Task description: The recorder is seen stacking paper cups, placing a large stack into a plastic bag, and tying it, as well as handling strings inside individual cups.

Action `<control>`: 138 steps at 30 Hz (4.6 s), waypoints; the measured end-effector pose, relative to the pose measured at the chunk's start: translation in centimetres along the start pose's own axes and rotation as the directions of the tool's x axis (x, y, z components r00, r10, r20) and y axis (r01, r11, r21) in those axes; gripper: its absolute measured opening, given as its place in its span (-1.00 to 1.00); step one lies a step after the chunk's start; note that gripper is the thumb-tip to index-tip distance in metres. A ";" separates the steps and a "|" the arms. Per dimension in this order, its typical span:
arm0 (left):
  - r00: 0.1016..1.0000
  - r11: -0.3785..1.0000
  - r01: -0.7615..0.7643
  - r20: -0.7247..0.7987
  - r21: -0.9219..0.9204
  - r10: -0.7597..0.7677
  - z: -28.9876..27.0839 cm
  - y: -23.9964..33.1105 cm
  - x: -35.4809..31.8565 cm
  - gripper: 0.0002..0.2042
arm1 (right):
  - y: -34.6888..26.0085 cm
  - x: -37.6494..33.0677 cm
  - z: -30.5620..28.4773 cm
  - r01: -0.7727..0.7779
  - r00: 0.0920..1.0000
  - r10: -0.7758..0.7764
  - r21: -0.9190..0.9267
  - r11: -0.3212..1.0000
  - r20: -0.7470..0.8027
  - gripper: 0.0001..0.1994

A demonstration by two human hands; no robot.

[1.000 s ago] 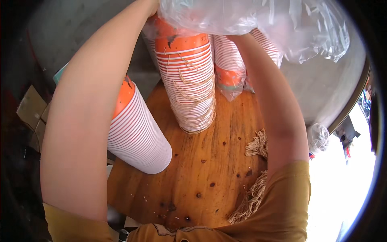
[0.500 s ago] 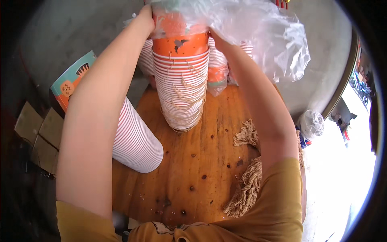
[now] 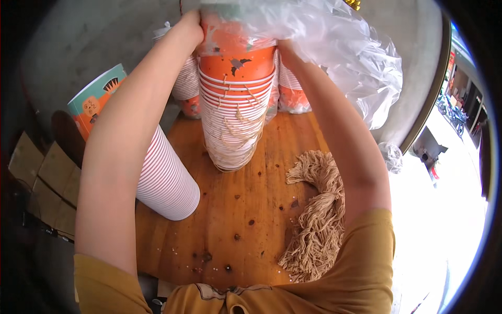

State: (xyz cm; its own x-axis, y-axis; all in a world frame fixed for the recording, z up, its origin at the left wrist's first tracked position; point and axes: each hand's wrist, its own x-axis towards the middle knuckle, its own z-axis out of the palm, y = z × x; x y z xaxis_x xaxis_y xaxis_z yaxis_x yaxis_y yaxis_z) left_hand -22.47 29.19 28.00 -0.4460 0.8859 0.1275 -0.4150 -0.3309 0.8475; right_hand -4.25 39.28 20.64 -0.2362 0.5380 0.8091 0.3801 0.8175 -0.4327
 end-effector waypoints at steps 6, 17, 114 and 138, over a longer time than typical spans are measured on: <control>0.998 0.999 -0.021 -0.052 -0.030 0.019 -0.5 -1.8 -1.0 -0.74 | 3.0 1.1 -0.2 0.140 0.990 -0.130 0.221 0.965 -0.060 -0.53; 0.925 0.958 -0.259 -0.253 0.120 0.282 -6.6 -9.8 -1.2 -0.59 | 8.8 -1.2 6.3 0.202 0.979 -0.139 0.619 0.759 -0.149 -0.60; 0.987 0.989 -0.094 -0.120 0.114 0.108 -18.1 -32.1 -8.5 -0.30 | 6.4 -24.3 9.2 -0.641 0.709 0.581 0.708 0.296 0.399 -0.12; 0.960 0.580 -0.229 0.279 0.782 0.003 -14.8 -22.1 -26.7 -0.18 | -4.5 -37.5 -5.3 -0.924 0.221 0.698 0.375 -0.072 0.681 -0.10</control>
State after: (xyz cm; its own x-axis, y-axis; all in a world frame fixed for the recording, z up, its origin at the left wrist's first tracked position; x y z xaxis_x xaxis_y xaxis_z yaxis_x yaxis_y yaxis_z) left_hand -13.17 8.06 -1.78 -0.2081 0.9405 0.2686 0.4813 -0.1406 0.8652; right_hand 7.64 14.32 -5.65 -0.3955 0.8298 -0.3938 -0.1440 -0.4794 -0.8657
